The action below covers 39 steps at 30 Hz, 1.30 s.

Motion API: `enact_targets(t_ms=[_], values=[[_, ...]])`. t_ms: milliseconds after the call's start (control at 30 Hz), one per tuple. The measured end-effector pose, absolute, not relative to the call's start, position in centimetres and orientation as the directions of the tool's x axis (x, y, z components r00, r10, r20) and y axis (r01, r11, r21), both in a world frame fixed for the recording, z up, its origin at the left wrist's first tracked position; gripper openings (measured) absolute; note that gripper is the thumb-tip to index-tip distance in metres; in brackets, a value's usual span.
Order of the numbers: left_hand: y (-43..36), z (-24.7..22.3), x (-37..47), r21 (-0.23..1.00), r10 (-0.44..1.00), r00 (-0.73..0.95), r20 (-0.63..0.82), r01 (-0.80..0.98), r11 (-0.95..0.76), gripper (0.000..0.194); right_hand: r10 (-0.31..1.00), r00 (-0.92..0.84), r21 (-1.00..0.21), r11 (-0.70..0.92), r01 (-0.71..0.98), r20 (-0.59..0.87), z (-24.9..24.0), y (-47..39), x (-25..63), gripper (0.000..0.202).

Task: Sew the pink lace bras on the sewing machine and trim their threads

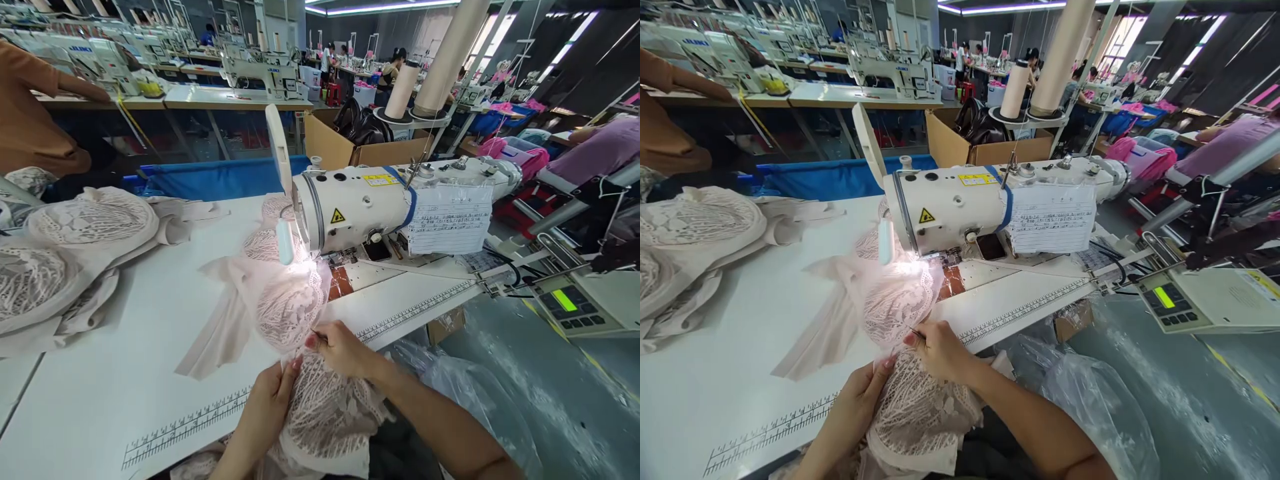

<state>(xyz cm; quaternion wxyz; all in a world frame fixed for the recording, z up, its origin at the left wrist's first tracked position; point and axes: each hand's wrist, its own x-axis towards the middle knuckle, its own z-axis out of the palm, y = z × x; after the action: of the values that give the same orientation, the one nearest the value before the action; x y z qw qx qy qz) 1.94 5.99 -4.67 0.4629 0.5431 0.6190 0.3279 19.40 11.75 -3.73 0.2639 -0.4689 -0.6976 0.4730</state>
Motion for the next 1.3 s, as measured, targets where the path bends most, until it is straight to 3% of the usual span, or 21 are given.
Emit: enact_targets(t_ms=[67,133,300,400,500,667,800,867,967,1067,1133,1200,1300], values=[[5.9,-4.7,2.1,0.899,0.968,0.093,-0.233,0.401,0.178,0.056,0.827,-0.539,-0.887,0.122,0.446,-0.157,-3.1,12.4,19.7,0.047],[5.4,-5.1,2.6,0.893,0.973,0.072,-0.219,0.417,0.17,0.051,0.82,-0.544,-0.827,0.175,0.535,-0.179,-2.9,12.7,19.4,0.041],[3.4,-6.4,4.0,0.874,0.984,-0.103,-0.145,0.452,0.176,0.045,0.901,-0.433,-0.576,0.353,0.737,-0.002,-4.1,12.0,17.8,0.015],[3.5,-5.6,3.5,0.869,0.996,-0.004,-0.088,0.488,0.079,0.048,0.904,-0.428,-0.527,0.361,0.769,-0.005,-3.9,12.0,18.0,0.011],[5.4,-3.3,1.9,0.817,0.994,0.105,0.031,0.571,-0.085,0.048,0.88,-0.466,-0.519,0.355,0.778,-0.097,-2.6,12.8,19.1,0.017],[10.8,-0.6,0.4,0.597,0.883,0.278,0.378,0.656,-0.462,0.027,0.803,-0.542,-0.333,0.455,0.826,-0.248,-0.8,13.5,20.2,0.021],[12.8,-1.2,0.7,0.491,0.824,0.394,0.406,0.667,-0.561,0.024,0.751,-0.601,-0.136,0.588,0.797,-0.273,-0.6,12.9,20.1,0.01],[13.1,-1.7,0.7,0.489,0.82,0.398,0.412,0.662,-0.568,0.024,0.698,-0.669,-0.085,0.673,0.735,-0.254,-0.7,12.6,20.0,0.018],[13.8,-2.6,0.6,0.478,0.721,0.578,0.383,0.543,-0.69,0.026,0.649,-0.721,-0.142,0.711,0.688,-0.242,-0.2,12.9,20.3,0.012],[14.6,-3.8,1.5,0.419,0.55,0.779,0.301,0.411,-0.81,0.032,0.606,-0.762,-0.367,0.671,0.644,-0.229,2.0,14.2,21.9,0.022],[14.7,-4.8,2.9,0.344,0.556,0.782,0.281,0.459,-0.819,0.04,0.584,-0.779,-0.459,0.64,0.616,-0.231,4.0,15.4,23.4,0.028],[14.5,-5.7,4.5,0.273,0.626,0.72,0.299,0.564,-0.779,0.046,0.642,-0.72,-0.409,0.602,0.686,-0.263,5.2,16.9,24.8,0.029],[14.2,-6.5,6.0,0.239,0.695,0.643,0.321,0.655,-0.716,0.051,0.843,-0.496,-0.182,0.465,0.867,-0.208,4.3,18.9,25.4,0.025]])
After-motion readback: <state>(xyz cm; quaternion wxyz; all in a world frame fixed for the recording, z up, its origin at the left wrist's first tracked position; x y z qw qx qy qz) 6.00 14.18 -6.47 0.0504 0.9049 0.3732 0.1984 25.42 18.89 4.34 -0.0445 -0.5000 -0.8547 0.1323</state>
